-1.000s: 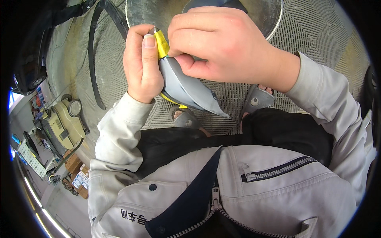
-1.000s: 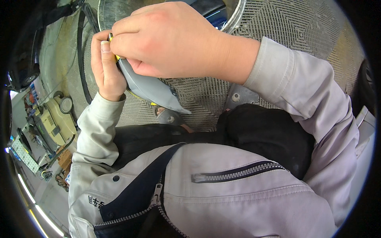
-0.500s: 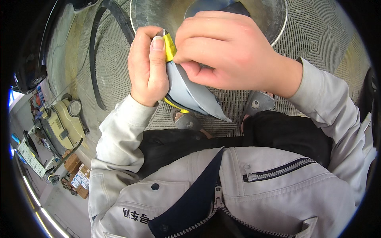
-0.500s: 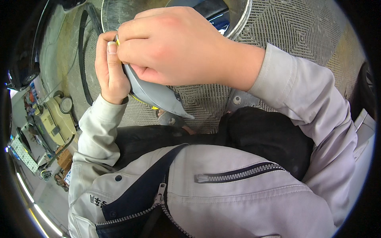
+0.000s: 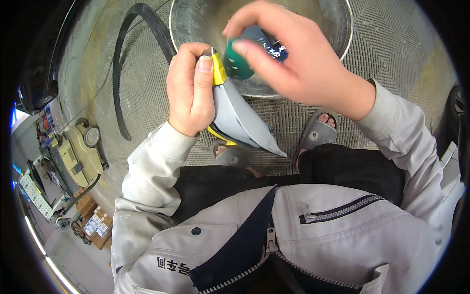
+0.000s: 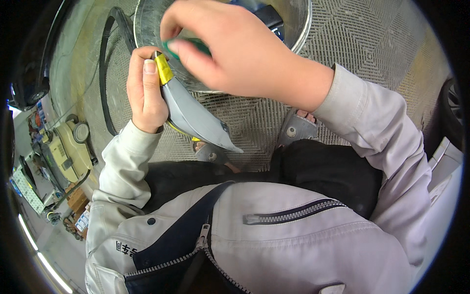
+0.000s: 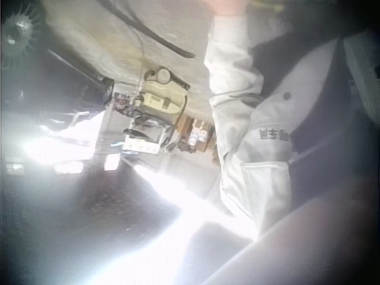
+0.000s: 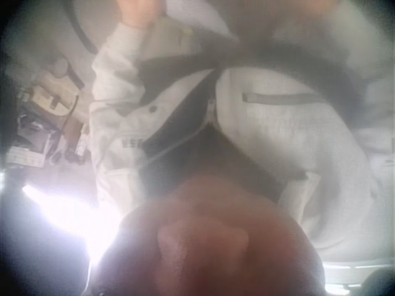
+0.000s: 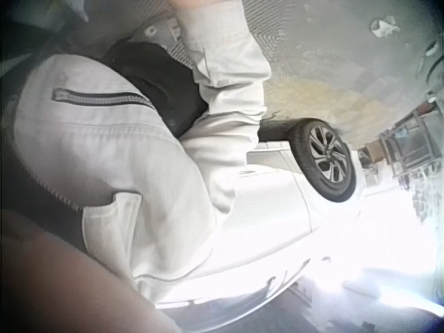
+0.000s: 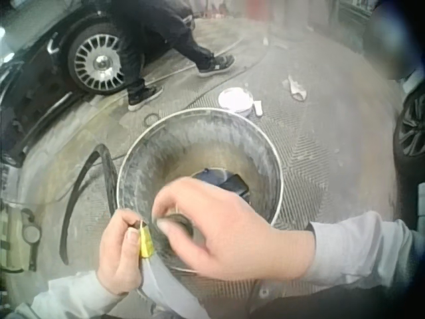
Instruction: The person sands a small, taped car part using a green sanding block. They repeatedly rub the block over the surface and dip it into a metal bowl of water to rinse it.
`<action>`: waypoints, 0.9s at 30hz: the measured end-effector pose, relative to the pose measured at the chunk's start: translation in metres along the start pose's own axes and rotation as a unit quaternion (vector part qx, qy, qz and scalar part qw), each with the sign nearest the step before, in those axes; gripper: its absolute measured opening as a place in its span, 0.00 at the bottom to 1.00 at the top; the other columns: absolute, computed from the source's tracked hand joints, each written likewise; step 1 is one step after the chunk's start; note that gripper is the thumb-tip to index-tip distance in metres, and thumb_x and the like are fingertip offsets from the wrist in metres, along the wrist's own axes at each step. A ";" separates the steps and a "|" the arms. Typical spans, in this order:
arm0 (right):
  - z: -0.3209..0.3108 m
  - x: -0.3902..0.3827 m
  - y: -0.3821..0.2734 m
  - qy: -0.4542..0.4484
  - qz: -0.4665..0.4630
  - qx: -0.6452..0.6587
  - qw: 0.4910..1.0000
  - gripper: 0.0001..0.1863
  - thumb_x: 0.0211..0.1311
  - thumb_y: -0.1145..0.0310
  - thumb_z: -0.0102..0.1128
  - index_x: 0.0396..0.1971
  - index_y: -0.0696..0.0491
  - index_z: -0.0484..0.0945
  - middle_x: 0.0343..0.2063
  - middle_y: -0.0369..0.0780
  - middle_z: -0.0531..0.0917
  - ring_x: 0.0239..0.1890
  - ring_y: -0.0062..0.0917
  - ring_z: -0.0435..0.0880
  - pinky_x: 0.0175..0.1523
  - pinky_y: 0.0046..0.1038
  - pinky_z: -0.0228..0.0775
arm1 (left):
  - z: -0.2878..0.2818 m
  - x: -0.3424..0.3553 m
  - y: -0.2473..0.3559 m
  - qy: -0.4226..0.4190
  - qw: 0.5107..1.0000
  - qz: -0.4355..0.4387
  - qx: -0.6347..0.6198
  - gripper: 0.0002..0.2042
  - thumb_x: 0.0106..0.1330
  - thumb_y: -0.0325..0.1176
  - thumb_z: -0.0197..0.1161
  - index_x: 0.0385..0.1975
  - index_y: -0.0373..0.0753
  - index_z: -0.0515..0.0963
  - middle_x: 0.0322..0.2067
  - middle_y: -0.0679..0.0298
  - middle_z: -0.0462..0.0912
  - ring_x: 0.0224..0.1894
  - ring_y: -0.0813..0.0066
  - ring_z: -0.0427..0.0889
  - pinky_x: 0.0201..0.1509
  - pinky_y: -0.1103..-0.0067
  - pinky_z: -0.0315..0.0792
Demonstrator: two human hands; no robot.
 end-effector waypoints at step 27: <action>-0.009 -0.003 -0.002 -0.108 0.259 0.088 0.956 0.11 0.74 0.72 0.66 0.50 0.59 0.88 0.30 0.46 0.90 0.30 0.35 0.91 0.41 0.39 0.82 | 0.000 0.013 0.008 0.029 0.999 0.025 0.020 0.09 0.83 0.35 0.60 0.47 0.36 0.81 0.38 0.55 0.84 0.40 0.52 0.82 0.49 0.63 0.72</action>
Point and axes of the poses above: each hand's wrist, its own x-axis towards the middle knuckle, its own z-axis out of the palm, y = z × x, the point moved 6 cm from there along x, towards the middle knuckle
